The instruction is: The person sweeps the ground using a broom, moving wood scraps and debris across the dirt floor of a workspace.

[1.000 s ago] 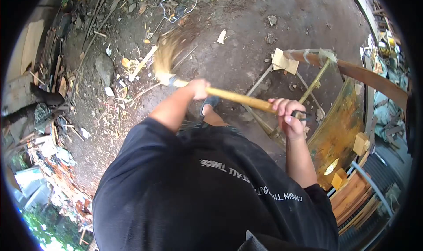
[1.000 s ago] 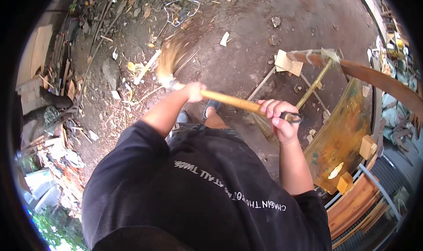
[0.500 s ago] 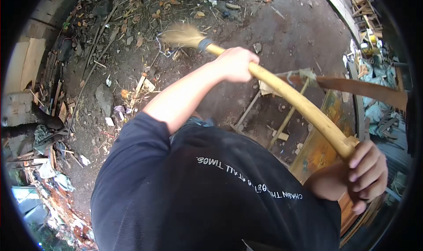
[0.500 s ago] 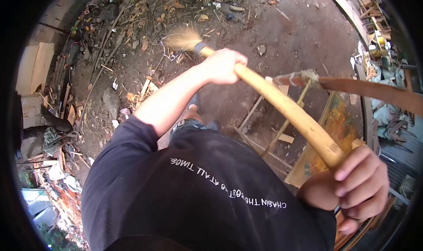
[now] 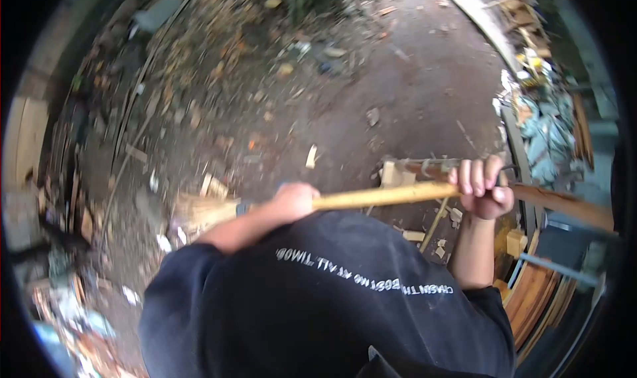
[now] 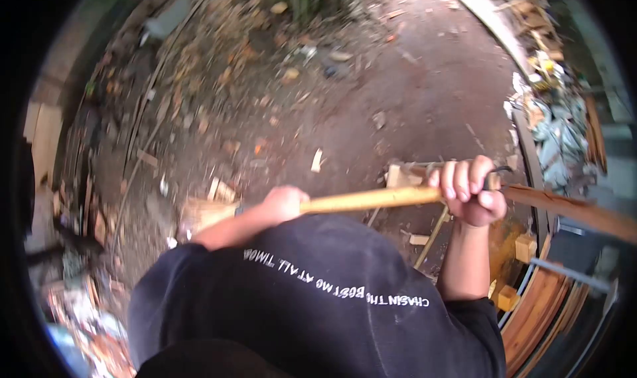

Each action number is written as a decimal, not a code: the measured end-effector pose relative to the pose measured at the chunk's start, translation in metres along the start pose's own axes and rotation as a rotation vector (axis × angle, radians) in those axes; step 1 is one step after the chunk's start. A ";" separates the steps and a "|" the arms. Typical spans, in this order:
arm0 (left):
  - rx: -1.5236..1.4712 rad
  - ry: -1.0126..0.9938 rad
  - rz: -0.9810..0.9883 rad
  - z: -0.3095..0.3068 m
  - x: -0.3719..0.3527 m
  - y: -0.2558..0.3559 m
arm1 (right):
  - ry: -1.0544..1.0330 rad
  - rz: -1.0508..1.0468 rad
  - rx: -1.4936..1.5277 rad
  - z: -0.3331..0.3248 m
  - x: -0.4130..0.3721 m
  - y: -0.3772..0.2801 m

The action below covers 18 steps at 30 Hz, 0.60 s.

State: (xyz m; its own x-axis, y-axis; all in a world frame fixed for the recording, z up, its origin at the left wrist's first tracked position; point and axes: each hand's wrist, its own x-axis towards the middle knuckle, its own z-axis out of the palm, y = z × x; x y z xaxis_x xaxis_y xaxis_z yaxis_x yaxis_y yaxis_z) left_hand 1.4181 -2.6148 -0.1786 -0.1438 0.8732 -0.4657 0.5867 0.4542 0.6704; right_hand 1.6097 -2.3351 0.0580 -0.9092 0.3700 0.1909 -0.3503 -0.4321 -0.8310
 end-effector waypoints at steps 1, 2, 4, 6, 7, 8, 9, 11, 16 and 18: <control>0.028 0.071 0.115 -0.017 0.000 0.006 | -0.110 -0.070 -0.011 0.014 0.015 -0.021; 0.065 0.147 0.259 -0.040 0.008 0.018 | -0.226 -0.155 -0.053 0.030 0.030 -0.045; 0.003 0.219 0.243 -0.098 0.014 0.062 | -0.605 -0.220 -0.198 0.064 0.058 -0.090; 0.003 0.355 0.356 -0.134 0.054 0.090 | -0.749 -0.296 -0.475 0.111 0.059 -0.123; -0.013 0.417 0.389 -0.146 0.075 0.097 | -0.749 -0.385 -0.576 0.120 0.058 -0.123; 0.020 0.532 0.540 -0.147 0.109 0.093 | -0.736 -0.462 -0.656 0.130 0.053 -0.118; -0.067 0.523 0.506 -0.162 0.129 0.102 | -0.735 -0.508 -0.754 0.131 0.056 -0.107; -0.155 0.518 0.460 -0.158 0.155 0.092 | -0.652 -0.459 -0.917 0.118 0.062 -0.070; -0.070 0.240 0.171 -0.022 0.192 -0.072 | -0.266 -0.051 -0.485 -0.007 0.043 0.038; 0.033 0.114 -0.030 0.037 0.113 -0.096 | -0.180 0.114 -0.260 -0.057 0.014 0.082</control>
State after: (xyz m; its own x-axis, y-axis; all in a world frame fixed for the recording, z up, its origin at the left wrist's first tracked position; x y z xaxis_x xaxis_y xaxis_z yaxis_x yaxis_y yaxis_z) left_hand 1.3753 -2.5664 -0.3165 -0.2507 0.8744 -0.4155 0.6060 0.4765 0.6370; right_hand 1.5809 -2.3183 -0.0368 -0.9726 0.1701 0.1587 -0.1957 -0.2295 -0.9534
